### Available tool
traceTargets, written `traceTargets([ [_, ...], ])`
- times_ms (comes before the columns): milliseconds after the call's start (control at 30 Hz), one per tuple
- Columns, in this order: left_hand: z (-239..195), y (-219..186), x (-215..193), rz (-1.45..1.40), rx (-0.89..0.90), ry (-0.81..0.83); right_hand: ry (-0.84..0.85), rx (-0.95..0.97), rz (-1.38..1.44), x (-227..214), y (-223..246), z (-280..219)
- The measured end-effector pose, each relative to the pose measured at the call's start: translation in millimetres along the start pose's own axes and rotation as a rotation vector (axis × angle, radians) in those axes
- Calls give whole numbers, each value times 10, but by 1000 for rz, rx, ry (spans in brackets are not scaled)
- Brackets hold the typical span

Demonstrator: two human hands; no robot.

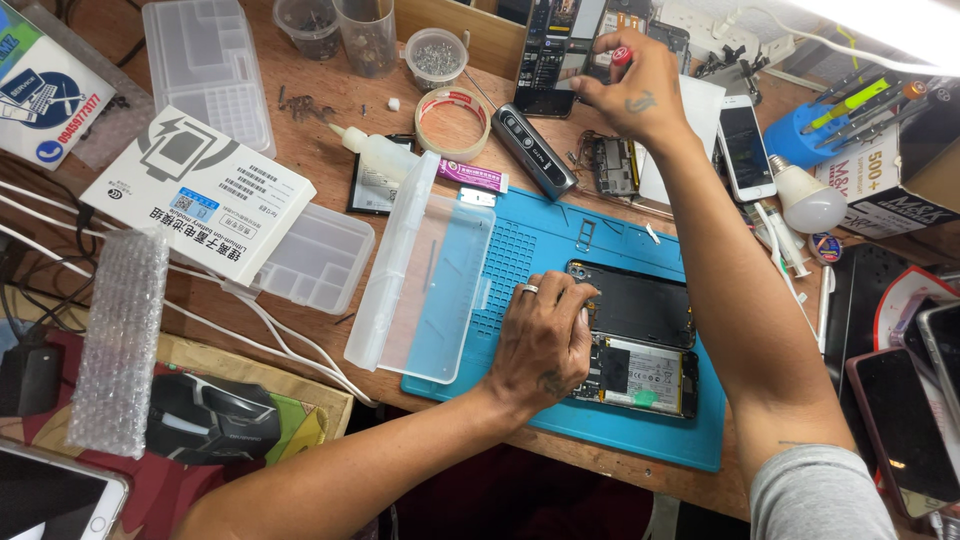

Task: The person reassembles a disassembled smartphone on a blue work mat, connecting internal components, securing the back cover, and testing the device by powering it on. The person then applies tape to the phone's edge.

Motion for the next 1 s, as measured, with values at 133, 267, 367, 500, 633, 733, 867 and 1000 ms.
traceTargets([
  [133,2,-1,3,4,-3,8,-41,-85,-6,38,89,-37],
  [267,5,-10,-9,2,1,-7,-66,-80,19,36,110,-30],
  [367,8,-9,-16,4,0,-5,-44,6,-9,46,70,-22],
  [500,1,3,-9,-6,-11,3,-56,21,47,7,-16,-14],
  [633,5,5,5,-8,-16,9,-147,-21,363,-98,-147,68],
  [733,7,1,-4,-3,-10,-1,-142,-7,505,-156,-223,182],
  [867,9,7,4,-5,-12,8,-114,162,590,-205,-297,272],
  [1000,8,17,12,-17,-33,16,-137,86,630,-266,-163,332],
])
Point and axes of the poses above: each hand's wrist, its own z-axis towards the middle knuckle, its own x-axis out of the palm, y = z × x, the point moved 7 cm from there along z, towards the middle knuckle
